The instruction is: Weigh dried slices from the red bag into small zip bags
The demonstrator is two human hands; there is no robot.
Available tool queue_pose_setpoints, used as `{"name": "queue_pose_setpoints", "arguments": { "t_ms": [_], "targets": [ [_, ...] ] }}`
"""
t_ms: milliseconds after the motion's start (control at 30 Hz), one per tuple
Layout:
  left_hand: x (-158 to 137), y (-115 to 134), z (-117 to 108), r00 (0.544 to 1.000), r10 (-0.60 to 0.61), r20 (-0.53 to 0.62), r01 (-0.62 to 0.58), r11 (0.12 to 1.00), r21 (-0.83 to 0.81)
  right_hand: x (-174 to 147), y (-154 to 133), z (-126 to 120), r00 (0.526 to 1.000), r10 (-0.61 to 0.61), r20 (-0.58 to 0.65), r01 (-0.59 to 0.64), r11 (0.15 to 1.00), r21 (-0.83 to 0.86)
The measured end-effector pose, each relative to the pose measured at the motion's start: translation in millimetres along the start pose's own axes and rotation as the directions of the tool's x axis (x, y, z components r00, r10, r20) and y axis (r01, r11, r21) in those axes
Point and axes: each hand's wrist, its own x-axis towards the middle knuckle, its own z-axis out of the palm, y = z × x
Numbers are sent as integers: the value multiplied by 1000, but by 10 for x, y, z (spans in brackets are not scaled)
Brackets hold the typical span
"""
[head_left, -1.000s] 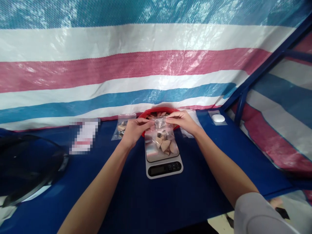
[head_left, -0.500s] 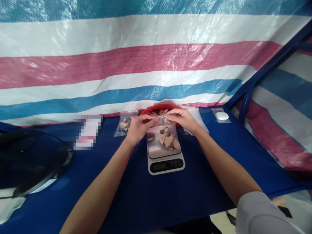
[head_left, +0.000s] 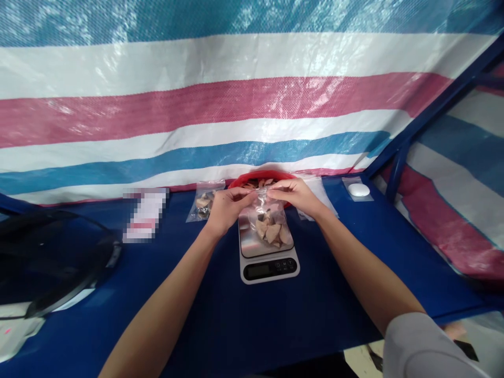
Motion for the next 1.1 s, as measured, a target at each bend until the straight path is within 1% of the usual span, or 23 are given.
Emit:
{"name": "queue_pose_setpoints", "arguments": {
  "t_ms": [100,233,333,433,567,733,900,1100],
  "targets": [
    [2,7,-27,1000,1,0,-1,1000,4,-16,-5,-59,996,61,58,-62,998,28],
    [7,11,-46,999,-33,-8,33,999,-23,-33,7,-136,994,101,37,-104,992,68],
    [2,9,-29,998,-65,18,66,997,-36,-39,10,-148,996,90,19,-91,994,59],
    [-8,8,6,997,-66,39,68,996,-52,-45,4,-132,997,72,24,-73,996,49],
    [-12,15,23,998,-46,38,48,997,-55,-45,13,-109,997,68,37,-70,996,52],
    [6,-6,-22,999,-31,44,32,999,-19,-30,28,-100,997,73,15,-74,996,44],
    [9,-21,-19,998,-61,25,61,998,-8,-31,4,-87,998,62,13,-62,998,28],
    [-23,46,41,996,-74,55,77,996,-47,-27,-46,-49,999,28,20,-29,999,21]
  ]
}}
